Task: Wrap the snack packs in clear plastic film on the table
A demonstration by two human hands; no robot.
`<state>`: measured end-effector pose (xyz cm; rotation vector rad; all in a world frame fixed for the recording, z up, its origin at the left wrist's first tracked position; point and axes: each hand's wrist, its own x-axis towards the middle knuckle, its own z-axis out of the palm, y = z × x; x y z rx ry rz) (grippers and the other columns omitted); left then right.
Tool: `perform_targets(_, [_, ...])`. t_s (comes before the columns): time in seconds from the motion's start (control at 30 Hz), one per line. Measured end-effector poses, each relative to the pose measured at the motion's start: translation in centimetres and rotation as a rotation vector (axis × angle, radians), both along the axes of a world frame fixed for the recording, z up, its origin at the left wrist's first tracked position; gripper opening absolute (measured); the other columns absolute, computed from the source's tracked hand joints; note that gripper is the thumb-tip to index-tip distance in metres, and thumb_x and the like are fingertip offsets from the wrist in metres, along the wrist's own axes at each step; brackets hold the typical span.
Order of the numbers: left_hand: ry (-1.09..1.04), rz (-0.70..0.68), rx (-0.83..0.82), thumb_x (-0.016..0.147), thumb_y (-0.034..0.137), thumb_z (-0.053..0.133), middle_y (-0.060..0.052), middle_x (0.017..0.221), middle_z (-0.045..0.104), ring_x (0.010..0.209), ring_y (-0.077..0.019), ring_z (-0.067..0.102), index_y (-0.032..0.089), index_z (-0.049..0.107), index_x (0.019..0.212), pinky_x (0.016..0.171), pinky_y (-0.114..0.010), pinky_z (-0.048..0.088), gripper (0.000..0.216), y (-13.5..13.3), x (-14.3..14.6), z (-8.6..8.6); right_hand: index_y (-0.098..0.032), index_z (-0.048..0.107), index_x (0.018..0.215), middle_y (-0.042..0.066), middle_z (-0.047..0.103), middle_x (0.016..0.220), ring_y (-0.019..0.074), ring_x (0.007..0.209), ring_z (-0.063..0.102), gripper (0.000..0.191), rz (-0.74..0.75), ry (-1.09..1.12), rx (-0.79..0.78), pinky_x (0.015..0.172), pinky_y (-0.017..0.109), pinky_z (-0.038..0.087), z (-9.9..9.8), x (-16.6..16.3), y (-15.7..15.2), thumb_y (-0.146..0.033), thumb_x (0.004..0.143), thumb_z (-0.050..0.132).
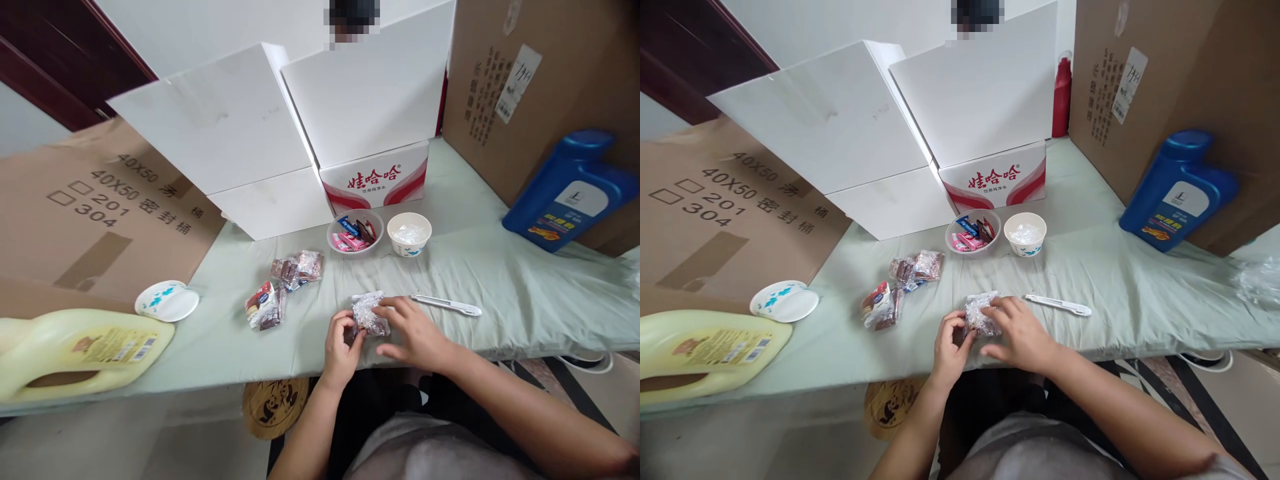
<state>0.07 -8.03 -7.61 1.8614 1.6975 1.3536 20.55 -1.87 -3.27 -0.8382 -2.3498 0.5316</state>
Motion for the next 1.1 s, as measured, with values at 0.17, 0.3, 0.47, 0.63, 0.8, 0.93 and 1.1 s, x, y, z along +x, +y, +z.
perform_targets(0.17, [-0.079, -0.017, -0.074, 0.083, 0.021, 0.062, -0.013, 0.127, 0.053, 0.111, -0.0220, 0.058, 0.022, 0.045, 0.126, 0.084, -0.033, 0.053, 0.046, 0.0, -0.4, -0.5, -0.019, 0.063, 0.103, 0.011, 0.064, 0.104, 0.0230, 0.093, 0.061, 0.018, -0.034, 0.159, -0.180, 0.083, 0.039, 0.050, -1.6, -3.2, 0.6, -0.026, 0.088, 0.055])
perform_targets(0.3, [-0.008, -0.074, -0.097, 0.086, 0.028, 0.061, -0.012, 0.125, 0.057, 0.114, -0.0242, 0.057, 0.023, 0.055, 0.122, 0.087, -0.036, 0.052, 0.037, 0.1, -0.7, 0.1, -0.022, 0.058, 0.090, 0.003, 0.065, 0.079, 0.0171, 0.071, 0.061, 0.016, -0.246, 0.379, -0.396, 0.066, 0.030, 0.049, -3.0, -1.6, 1.2, -0.029, 0.093, 0.044])
perform_targets(0.47, [-0.072, 0.006, -0.136, 0.079, 0.034, 0.068, -0.008, 0.107, 0.060, 0.091, -0.0194, 0.061, 0.023, 0.065, 0.106, 0.075, -0.032, 0.053, 0.029, 0.8, 0.0, 0.5, -0.022, 0.052, 0.102, 0.002, 0.063, 0.075, 0.0186, 0.067, 0.061, 0.017, -0.427, 0.328, -0.363, 0.063, 0.031, 0.047, -3.9, 0.8, 0.2, -0.031, 0.091, 0.044])
perform_targets(0.63, [-0.495, 0.108, -0.232, 0.075, 0.039, 0.069, -0.003, 0.084, 0.061, 0.072, -0.0138, 0.059, 0.018, 0.060, 0.074, 0.065, -0.026, 0.050, 0.023, 1.8, -0.6, 0.6, -0.019, 0.048, 0.114, 0.009, 0.066, 0.094, 0.0215, 0.082, 0.065, 0.026, -0.485, 0.341, -0.273, 0.073, 0.035, 0.050, -4.5, 1.2, 0.0, -0.027, 0.091, 0.038])
perform_targets(0.8, [-0.461, 0.285, -0.147, 0.078, 0.039, 0.066, -0.002, 0.078, 0.062, 0.072, -0.0144, 0.060, 0.018, 0.060, 0.082, 0.070, -0.028, 0.050, 0.022, 2.3, -1.6, 1.7, -0.021, 0.050, 0.109, 0.011, 0.067, 0.101, 0.0236, 0.094, 0.064, 0.022, -0.499, 0.333, -0.220, 0.082, 0.039, 0.051, -4.7, 0.8, 0.3, -0.025, 0.092, 0.037])
perform_targets(0.93, [-0.080, 0.127, -0.203, 0.073, 0.035, 0.072, -0.009, 0.113, 0.063, 0.106, -0.0247, 0.059, 0.020, 0.064, 0.104, 0.089, -0.039, 0.049, 0.035, 3.4, -0.2, 2.0, -0.020, 0.051, 0.109, 0.012, 0.067, 0.103, 0.0248, 0.097, 0.063, 0.023, -0.442, 0.255, -0.230, 0.085, 0.041, 0.050, -4.6, 0.6, 0.2, -0.024, 0.091, 0.036])
perform_targets(1.1, [-0.193, 0.133, -0.197, 0.083, 0.033, 0.059, -0.008, 0.098, 0.067, 0.089, -0.0204, 0.064, 0.018, 0.061, 0.080, 0.079, -0.035, 0.053, 0.015, 4.6, 0.4, 1.4, -0.021, 0.052, 0.100, 0.010, 0.067, 0.094, 0.0226, 0.089, 0.063, 0.018, -0.501, 0.385, -0.247, 0.080, 0.037, 0.050, -4.7, 1.0, 0.2, -0.028, 0.093, 0.037])
